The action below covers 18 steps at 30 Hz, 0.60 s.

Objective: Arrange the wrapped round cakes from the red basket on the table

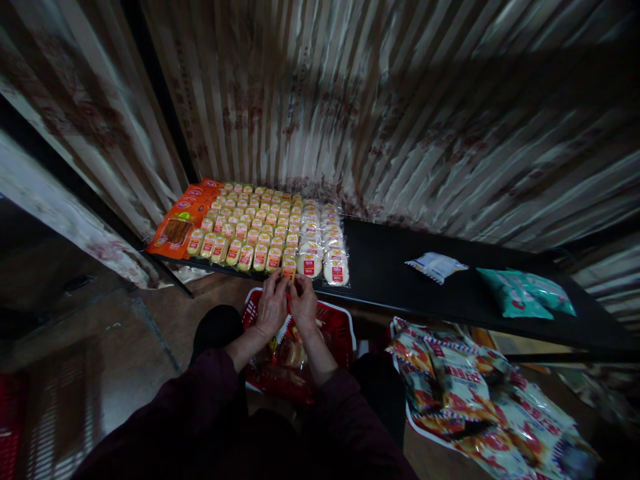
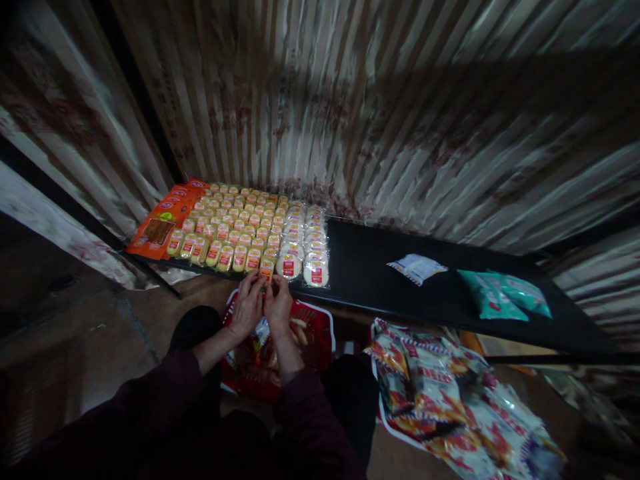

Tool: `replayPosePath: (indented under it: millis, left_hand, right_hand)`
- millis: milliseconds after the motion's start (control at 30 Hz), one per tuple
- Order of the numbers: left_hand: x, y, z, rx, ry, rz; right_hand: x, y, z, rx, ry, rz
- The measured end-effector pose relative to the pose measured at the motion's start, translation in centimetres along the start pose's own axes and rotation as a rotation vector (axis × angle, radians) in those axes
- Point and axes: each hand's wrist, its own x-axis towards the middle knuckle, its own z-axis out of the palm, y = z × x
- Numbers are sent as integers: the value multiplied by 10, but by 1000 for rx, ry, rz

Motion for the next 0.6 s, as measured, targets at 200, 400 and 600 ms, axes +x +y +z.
replayPosePath:
  millis: [200,400,600]
  left_hand:
    - [3,-4,2,17,-18,67]
    - [5,-9,5,42,-43,92]
    - [4,-13,8,43,-52,95]
  right_hand:
    - [3,-3,1,-74,44,-63]
    - [4,-6,2,-160,44,-82]
    - [2,-9,1,-344,41,-91]
